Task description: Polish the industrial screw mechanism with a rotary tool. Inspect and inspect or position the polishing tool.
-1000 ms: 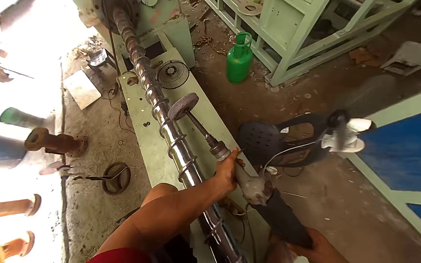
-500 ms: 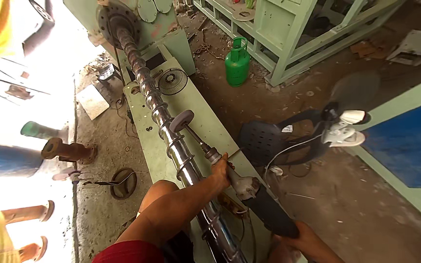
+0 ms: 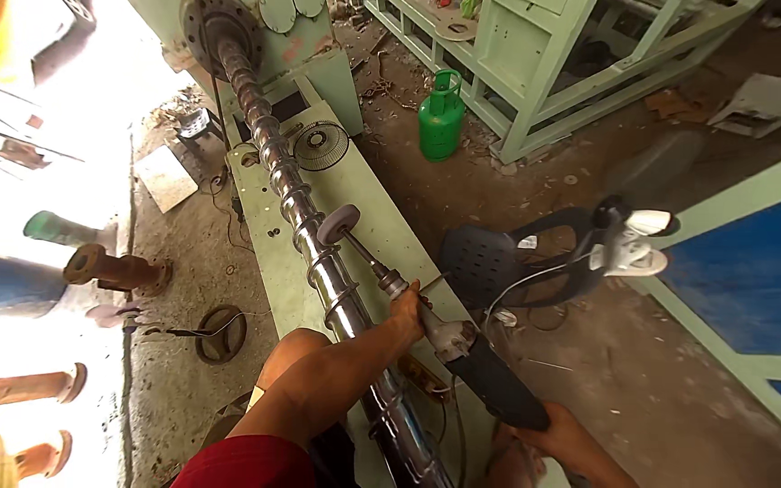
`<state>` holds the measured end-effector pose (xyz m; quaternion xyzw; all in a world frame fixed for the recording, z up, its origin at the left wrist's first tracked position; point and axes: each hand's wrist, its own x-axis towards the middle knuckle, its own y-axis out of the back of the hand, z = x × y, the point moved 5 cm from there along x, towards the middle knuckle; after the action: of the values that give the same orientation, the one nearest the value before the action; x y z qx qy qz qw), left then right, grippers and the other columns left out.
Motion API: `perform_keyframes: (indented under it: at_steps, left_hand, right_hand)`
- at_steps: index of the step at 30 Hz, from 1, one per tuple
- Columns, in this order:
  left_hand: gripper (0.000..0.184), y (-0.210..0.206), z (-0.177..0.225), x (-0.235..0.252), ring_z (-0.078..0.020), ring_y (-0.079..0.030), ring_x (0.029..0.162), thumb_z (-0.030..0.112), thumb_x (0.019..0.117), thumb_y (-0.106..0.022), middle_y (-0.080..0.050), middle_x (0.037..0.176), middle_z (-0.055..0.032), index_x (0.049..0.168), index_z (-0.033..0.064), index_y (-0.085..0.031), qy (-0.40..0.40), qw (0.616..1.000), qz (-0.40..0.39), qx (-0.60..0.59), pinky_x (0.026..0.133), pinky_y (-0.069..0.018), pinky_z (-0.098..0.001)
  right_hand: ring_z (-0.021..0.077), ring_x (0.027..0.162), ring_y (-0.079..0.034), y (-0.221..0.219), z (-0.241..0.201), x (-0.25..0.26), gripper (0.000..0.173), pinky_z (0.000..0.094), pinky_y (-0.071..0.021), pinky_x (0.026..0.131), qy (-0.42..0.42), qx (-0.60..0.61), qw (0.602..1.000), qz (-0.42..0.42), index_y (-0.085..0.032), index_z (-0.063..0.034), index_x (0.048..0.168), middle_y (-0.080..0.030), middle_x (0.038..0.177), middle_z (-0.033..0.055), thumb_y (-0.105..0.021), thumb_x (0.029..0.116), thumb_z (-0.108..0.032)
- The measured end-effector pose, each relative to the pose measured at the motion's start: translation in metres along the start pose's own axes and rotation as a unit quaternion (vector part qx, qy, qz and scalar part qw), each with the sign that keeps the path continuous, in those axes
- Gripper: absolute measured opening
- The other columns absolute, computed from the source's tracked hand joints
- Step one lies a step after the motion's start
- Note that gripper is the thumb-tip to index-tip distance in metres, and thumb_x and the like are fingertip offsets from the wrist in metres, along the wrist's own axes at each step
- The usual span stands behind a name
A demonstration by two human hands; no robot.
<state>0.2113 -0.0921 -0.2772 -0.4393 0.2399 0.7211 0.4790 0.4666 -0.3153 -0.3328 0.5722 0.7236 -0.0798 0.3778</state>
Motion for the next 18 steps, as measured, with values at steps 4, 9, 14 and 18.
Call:
perform_keyframes:
  at_steps: [4, 9, 14, 18]
  left_hand:
    - [0.033, 0.001, -0.002, 0.0, -0.0204, -0.058, 0.063, 0.038, 0.1037, -0.061, -0.055, 0.078, -0.0082, 0.108, 0.0062, -0.054, 0.004, 1.0, -0.001, -0.008, 0.059, -0.0539, -0.0367]
    - [0.034, 0.001, -0.001, -0.001, -0.02, -0.058, 0.063, 0.039, 0.1039, -0.061, -0.055, 0.078, -0.008, 0.109, 0.0063, -0.054, 0.002, 1.0, -0.003, -0.008, 0.059, -0.0541, -0.0362]
    - [0.034, 0.007, 0.001, -0.006, -0.0204, -0.059, 0.062, 0.039, 0.1039, -0.061, -0.056, 0.078, -0.0084, 0.109, 0.0058, -0.054, -0.008, 1.0, -0.004, -0.007, 0.059, -0.0547, -0.036]
    - [0.035, 0.017, 0.001, -0.014, -0.0207, -0.061, 0.062, 0.04, 0.1038, -0.061, -0.058, 0.076, -0.0084, 0.106, 0.0054, -0.055, -0.018, 1.0, -0.002, -0.018, 0.06, -0.0564, -0.0378]
  right_hand:
    - [0.0199, 0.075, -0.072, 0.002, 0.0, -0.001, 0.053, 0.0455, -0.0615, 0.075, -0.011, 0.0, 1.0, -0.007, -0.073, -0.006, 0.104, -0.074, 0.087, 0.0096, -0.091, 0.0689, -0.041]
    - [0.0197, 0.066, -0.069, 0.002, -0.002, -0.004, 0.049, 0.0442, -0.0611, 0.068, -0.012, 0.004, 1.0, -0.013, -0.072, -0.0051, 0.103, -0.073, 0.083, 0.0095, -0.09, 0.07, -0.037]
    - [0.0198, 0.066, -0.069, 0.006, -0.006, -0.004, 0.047, 0.0438, -0.0607, 0.068, -0.009, -0.011, 1.0, -0.021, -0.072, -0.0054, 0.104, -0.073, 0.083, 0.0095, -0.09, 0.0712, -0.034]
    - [0.0222, 0.071, -0.07, 0.007, -0.015, -0.009, 0.046, 0.0473, -0.0599, 0.073, -0.008, -0.041, 0.999, -0.021, -0.072, -0.0046, 0.104, -0.072, 0.085, 0.0113, -0.09, 0.0719, -0.034]
